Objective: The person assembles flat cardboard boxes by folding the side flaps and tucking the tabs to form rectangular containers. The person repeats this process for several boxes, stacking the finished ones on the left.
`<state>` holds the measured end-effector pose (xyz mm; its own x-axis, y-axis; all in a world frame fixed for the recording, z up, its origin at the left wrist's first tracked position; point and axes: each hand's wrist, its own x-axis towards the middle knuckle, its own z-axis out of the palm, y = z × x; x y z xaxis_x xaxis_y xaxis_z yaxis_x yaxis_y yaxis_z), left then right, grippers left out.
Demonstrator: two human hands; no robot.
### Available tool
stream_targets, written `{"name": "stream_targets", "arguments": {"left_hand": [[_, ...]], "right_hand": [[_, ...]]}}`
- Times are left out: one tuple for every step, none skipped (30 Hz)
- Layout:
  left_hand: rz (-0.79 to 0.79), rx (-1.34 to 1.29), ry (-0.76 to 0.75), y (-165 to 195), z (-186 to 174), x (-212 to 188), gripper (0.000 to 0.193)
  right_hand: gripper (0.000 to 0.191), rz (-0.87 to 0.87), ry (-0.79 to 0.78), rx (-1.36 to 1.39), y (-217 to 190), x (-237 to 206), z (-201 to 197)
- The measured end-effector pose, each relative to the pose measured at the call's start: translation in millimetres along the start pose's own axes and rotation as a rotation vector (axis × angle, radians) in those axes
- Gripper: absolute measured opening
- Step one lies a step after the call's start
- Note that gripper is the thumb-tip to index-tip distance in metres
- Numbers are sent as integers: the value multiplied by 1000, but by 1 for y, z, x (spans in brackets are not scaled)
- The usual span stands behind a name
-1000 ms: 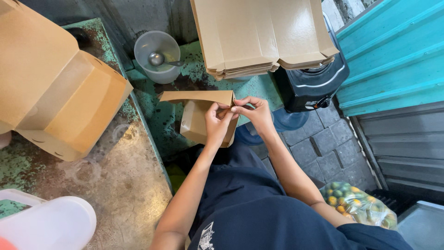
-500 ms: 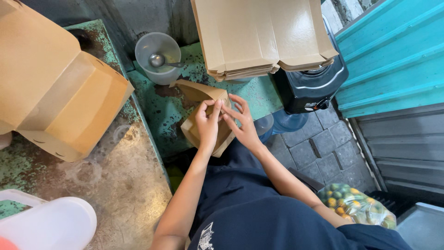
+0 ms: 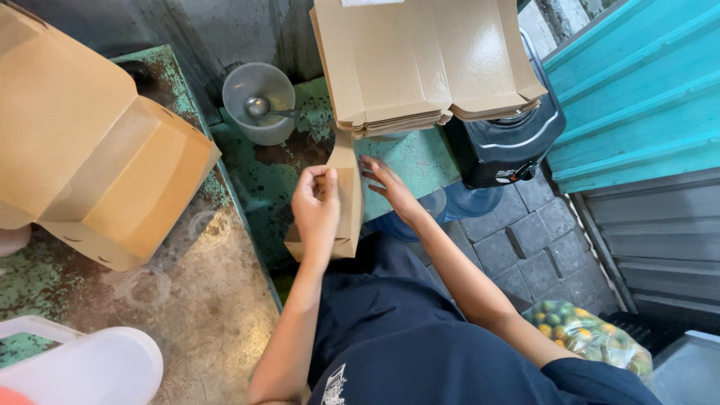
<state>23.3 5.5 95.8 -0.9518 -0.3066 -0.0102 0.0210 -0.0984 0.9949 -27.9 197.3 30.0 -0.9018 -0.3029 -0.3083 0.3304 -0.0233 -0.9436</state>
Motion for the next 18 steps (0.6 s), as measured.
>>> {"name": "stream_targets", "arguments": {"left_hand": [[-22,-21,-29,8,-12,7,18],[-120,-42,-88,17,-25,13,18],[-223,-62,-144,26,-38,16,18],[-325,-84,-198,36,-51,19,19],[-333,-69,-244,45,-63,21,19],[-343,-54,-291,54,-74,24,19],[-352,-40,-337,63,-83,25,20],[-357,-75,-418,71,-91,25,21],[-361,-112,-499,78,-96,25,22],[-361,-150,-581,83,-99,26,23],[-379,-129,-605,88,-100,25,24],[-400,-107,-630,91,-103,24,24],[-420,-86,-657,94,-102,24,25],[-427,-81,-663,95,-102,24,26],[-433,-77,-669,96,-101,23,27],[-438,-72,-674,96,-101,23,28],[-445,-64,-681,95,-100,23,28],[-451,-57,-688,92,-99,24,28]], "right_hand": [[62,22,-6,13,5,6,-1],[64,49,-14,26,10,11,0],[66,80,-24,39,16,13,2],[68,87,-22,89,22,16,2],[69,94,-21,139,26,20,1],[70,102,-18,188,32,23,1],[70,112,-34,243,37,24,-2],[69,121,-50,298,42,24,-7],[69,129,-66,350,46,25,-14],[68,144,-83,349,50,26,-21],[67,159,-98,349,56,25,-28],[66,177,-111,349,62,22,-34],[63,154,-134,407,67,18,-42],[60,128,-155,465,71,13,-49],[57,102,-176,522,75,9,-54],[56,120,-126,536,77,5,-56],[56,137,-76,550,77,0,-61],[56,153,-25,564,78,-4,-64]]}}
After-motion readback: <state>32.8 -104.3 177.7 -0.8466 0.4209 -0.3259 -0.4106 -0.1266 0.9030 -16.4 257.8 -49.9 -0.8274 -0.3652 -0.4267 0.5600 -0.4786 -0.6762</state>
